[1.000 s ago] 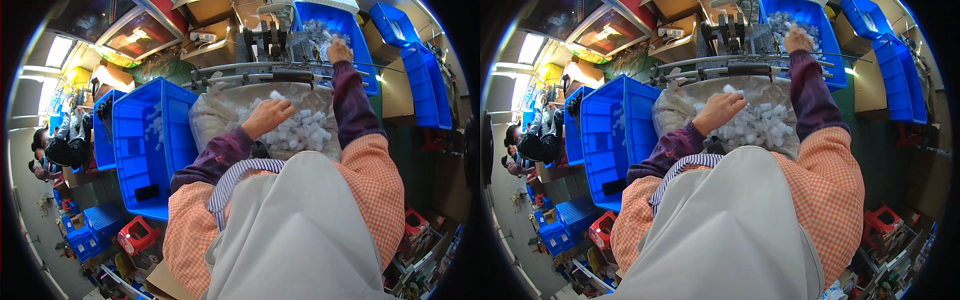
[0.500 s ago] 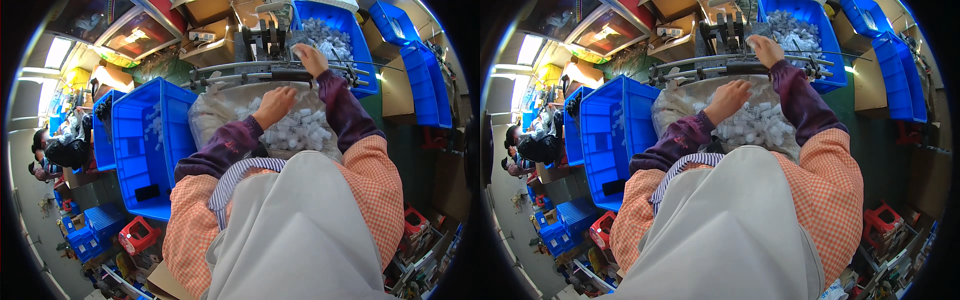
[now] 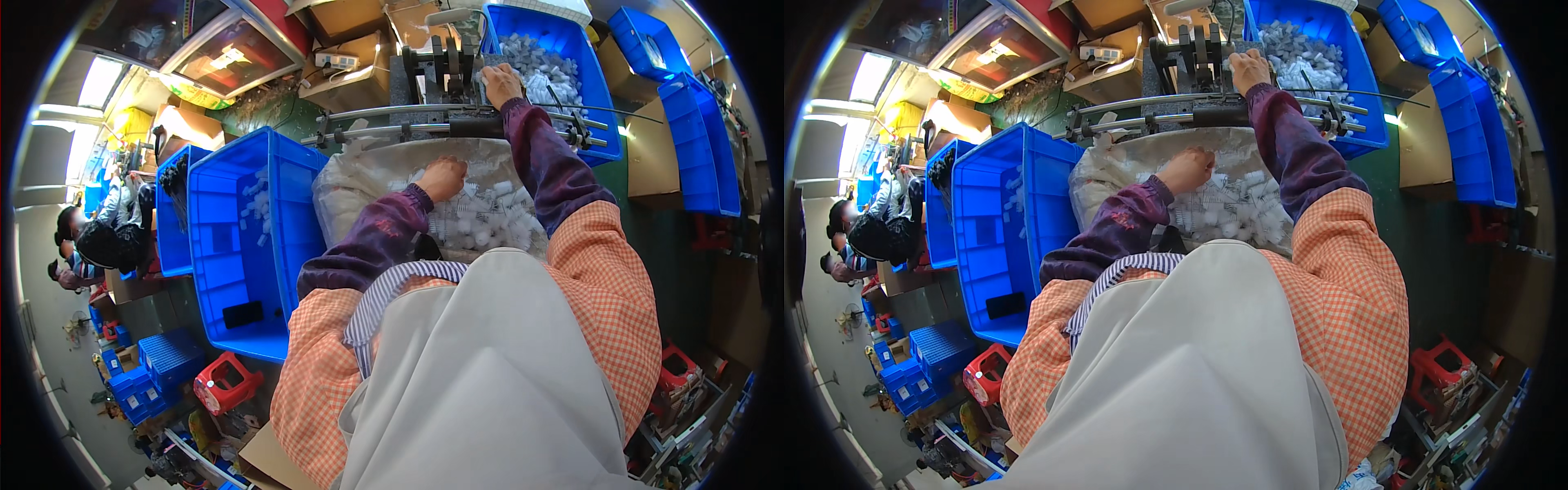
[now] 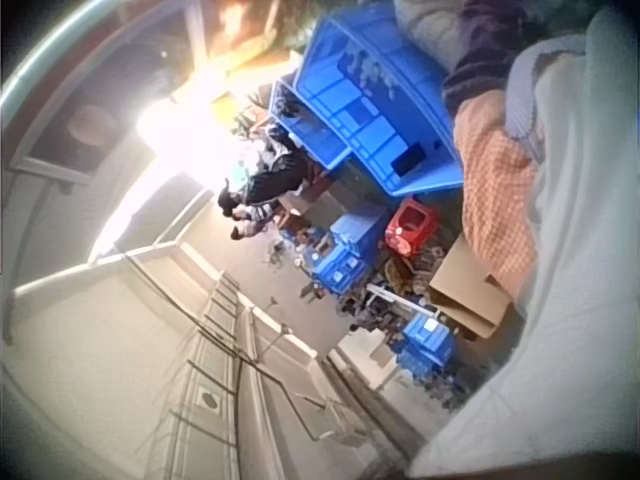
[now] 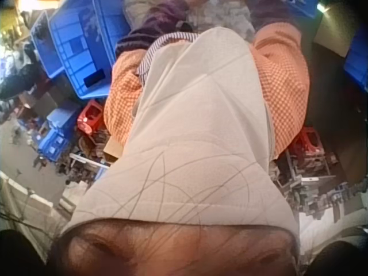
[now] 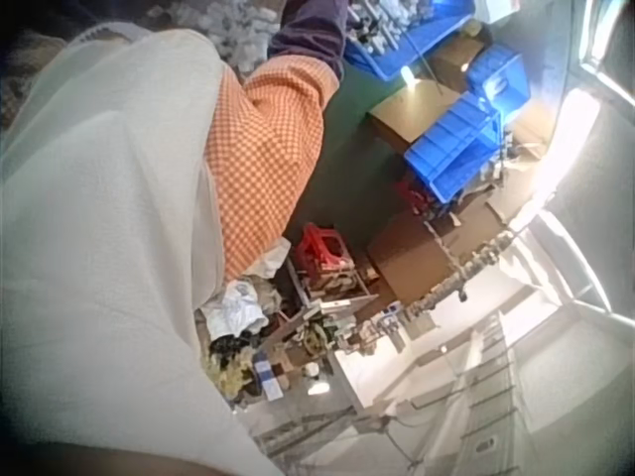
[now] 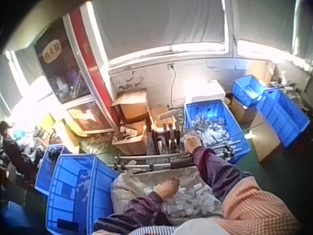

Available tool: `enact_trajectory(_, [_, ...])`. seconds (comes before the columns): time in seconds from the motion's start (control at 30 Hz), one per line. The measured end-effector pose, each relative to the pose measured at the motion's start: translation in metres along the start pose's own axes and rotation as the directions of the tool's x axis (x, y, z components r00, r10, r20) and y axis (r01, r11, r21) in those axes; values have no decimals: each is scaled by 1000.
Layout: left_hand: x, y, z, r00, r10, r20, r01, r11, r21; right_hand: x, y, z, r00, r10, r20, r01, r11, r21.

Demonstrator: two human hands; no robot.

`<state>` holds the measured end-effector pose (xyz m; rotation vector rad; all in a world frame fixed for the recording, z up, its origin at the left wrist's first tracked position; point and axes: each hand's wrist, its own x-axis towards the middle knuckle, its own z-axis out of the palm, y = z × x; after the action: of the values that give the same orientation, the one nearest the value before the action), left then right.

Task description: The person repeatedly picks small white cotton-like pieces from a tray and feeds them into a machine hopper. They use both hands to handle the material and occasionally adjust the pile in the tray.

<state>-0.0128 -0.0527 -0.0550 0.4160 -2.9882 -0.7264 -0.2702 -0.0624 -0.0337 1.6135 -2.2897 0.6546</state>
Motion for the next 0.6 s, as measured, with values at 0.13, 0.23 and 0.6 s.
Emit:
enact_trajectory(0.13, [-2,3,0,999,35,-32,-34,999,19,2,1,2,1000,2,25,-3,1000,16])
enact_trajectory(0.23, [-5,9,-3,995,36,-95,-32,999,42,2,-3,4,999,34,-32,-33,999,39])
enact_trajectory(0.6, [-14,11,-12,991,108,-78,-119,981,-154,3,-2,-2,998,40,44,-43,996,74])
